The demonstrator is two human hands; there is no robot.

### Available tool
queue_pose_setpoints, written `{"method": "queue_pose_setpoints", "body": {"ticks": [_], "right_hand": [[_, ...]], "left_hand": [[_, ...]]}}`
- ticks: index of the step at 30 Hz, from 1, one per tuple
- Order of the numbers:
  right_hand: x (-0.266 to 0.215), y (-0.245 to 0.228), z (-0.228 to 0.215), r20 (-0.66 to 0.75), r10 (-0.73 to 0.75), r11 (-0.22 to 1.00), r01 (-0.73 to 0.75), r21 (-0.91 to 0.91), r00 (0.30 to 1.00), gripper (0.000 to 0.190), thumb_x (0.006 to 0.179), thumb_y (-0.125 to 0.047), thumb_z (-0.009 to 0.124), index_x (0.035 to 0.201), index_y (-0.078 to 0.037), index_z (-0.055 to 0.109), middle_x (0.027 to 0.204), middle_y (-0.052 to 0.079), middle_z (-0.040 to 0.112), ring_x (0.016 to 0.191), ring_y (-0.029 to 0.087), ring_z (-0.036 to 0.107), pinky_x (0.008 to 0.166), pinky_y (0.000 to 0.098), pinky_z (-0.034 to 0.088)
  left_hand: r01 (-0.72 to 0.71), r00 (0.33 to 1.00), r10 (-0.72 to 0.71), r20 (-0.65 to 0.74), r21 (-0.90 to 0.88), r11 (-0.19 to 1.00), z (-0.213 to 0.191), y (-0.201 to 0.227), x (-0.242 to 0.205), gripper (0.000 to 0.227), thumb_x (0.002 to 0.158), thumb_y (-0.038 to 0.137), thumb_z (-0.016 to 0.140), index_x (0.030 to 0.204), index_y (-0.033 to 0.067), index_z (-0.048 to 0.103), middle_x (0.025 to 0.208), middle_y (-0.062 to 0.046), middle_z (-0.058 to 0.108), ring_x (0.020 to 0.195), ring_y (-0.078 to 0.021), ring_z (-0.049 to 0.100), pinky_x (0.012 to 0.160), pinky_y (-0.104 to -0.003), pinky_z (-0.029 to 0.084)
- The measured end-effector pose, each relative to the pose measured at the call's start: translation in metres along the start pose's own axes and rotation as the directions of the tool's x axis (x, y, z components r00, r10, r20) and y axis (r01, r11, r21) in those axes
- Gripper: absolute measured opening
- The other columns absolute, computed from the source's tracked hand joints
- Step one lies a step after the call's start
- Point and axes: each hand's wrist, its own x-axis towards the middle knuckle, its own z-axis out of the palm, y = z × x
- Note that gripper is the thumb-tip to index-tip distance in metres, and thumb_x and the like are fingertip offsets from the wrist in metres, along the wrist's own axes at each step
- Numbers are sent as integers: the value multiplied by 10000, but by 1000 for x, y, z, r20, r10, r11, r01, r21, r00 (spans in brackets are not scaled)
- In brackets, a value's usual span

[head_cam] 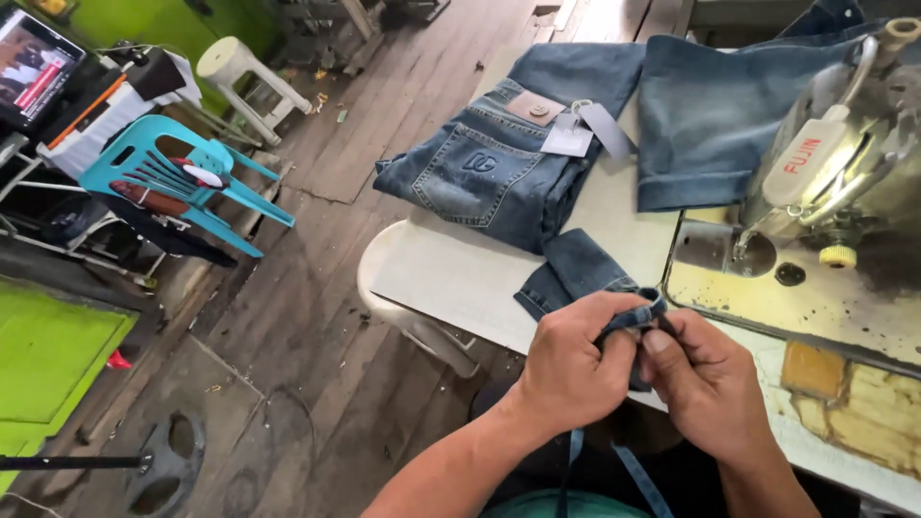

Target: Trimming excess fabric from denim pieces using scissors and folding finished denim jeans on a work table.

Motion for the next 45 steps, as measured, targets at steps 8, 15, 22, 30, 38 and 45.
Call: {"method": "queue_pose_setpoints", "body": {"ticks": [8, 15, 22, 30, 38, 45], "right_hand": [[-5, 10, 0, -87, -96, 991, 104, 88, 992, 182, 1021, -169, 542, 916, -36, 608, 663, 35, 574, 446, 87, 433, 399, 216, 375], [-13, 22, -2, -140, -1, 963, 38, 267, 990, 181, 1024, -148, 562, 918, -2, 578, 620, 74, 525, 495, 116, 433, 446, 221, 355], [6, -14, 2, -58, 58, 985, -66, -160, 997, 354, 1022, -252, 560, 705, -102, 609, 592, 11, 559, 497, 99, 480, 481, 246, 416], [6, 14, 7, -32, 5, 993, -1, 120, 999, 208, 1030, -176, 540, 890, -39, 610, 641, 59, 599, 459, 134, 490, 428, 245, 436], [5, 21, 14, -81, -16, 981, 31, 193, 997, 243, 1036, -185, 543, 840, -44, 571, 631, 52, 577, 453, 109, 457, 433, 236, 409], [7, 8, 0, -79, 71, 972, -51, 231, 994, 211, 1022, -133, 544, 866, -4, 603, 534, 80, 491, 451, 131, 386, 405, 247, 316]], "left_hand": [[91, 995, -96, -41, -111, 990, 12, 0, -2, 180, 932, 100, 553, 1050, 97, 689, 719, -14, 705, 579, -121, 637, 564, -280, 550], [-19, 998, 12, -65, -113, 993, 20, -24, -17, 187, 945, 45, 568, 1088, 58, 688, 970, -76, 738, 845, -186, 694, 785, -299, 558], [-159, 982, 163, -97, 51, 986, -4, -8, 5, 307, 856, -6, 490, 1123, 29, 637, 998, -139, 653, 928, -321, 675, 857, -390, 558], [86, 989, -98, -114, -108, 990, 5, -16, -2, 140, 942, 112, 559, 1023, 80, 669, 772, -36, 714, 663, -168, 691, 621, -299, 561], [150, 977, -166, -132, -124, 981, 10, -20, -2, 155, 911, 147, 619, 1032, 111, 708, 825, -41, 744, 693, -143, 701, 619, -289, 556], [-117, 986, 123, -114, 54, 992, 1, -25, -4, 131, 914, 78, 559, 1002, 82, 657, 871, -92, 678, 772, -283, 677, 695, -384, 529]]}}
